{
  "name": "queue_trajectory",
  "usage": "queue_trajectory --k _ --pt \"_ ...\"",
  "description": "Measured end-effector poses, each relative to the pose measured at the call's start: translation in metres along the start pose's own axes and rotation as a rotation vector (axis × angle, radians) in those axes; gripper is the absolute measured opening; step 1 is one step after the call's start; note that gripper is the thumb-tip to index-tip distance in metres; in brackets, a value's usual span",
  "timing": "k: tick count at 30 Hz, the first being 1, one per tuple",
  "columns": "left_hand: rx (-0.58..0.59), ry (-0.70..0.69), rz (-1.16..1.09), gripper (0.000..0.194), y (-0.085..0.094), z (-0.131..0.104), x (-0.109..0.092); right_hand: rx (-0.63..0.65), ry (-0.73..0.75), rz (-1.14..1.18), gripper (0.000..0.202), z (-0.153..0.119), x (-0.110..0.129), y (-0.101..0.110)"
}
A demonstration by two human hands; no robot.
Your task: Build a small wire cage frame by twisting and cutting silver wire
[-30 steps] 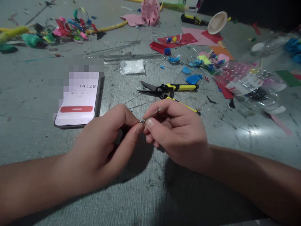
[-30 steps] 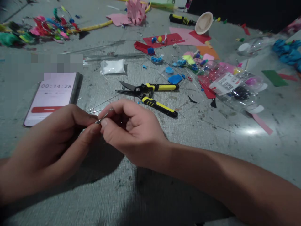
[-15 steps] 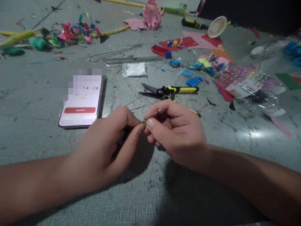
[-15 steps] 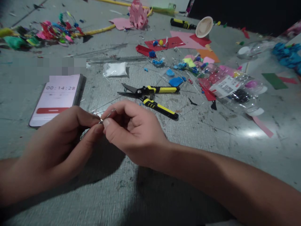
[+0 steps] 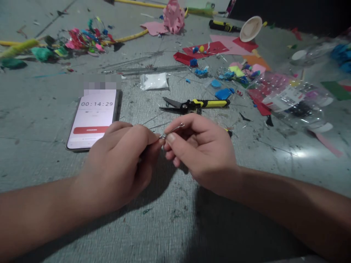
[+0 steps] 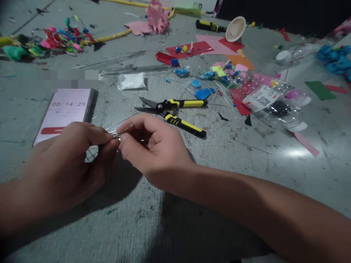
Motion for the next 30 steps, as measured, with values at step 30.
queue_trajectory --k 30 --pt "0.062 -0.033 -0.003 0.015 -0.0059 -0.0032 0.0007 -0.053 -0.103 -0.147 0.003 0.0014 -0.0081 0.0058"
Point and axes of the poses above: each hand's wrist, its own z-axis towards the middle knuckle, its own y-axis out of the back of the hand, x = y × z, the point moved 8 cm from there along z, towards the middle knuckle, and after that the axes turned 10 degrees about -y, right-handed, at the moved point
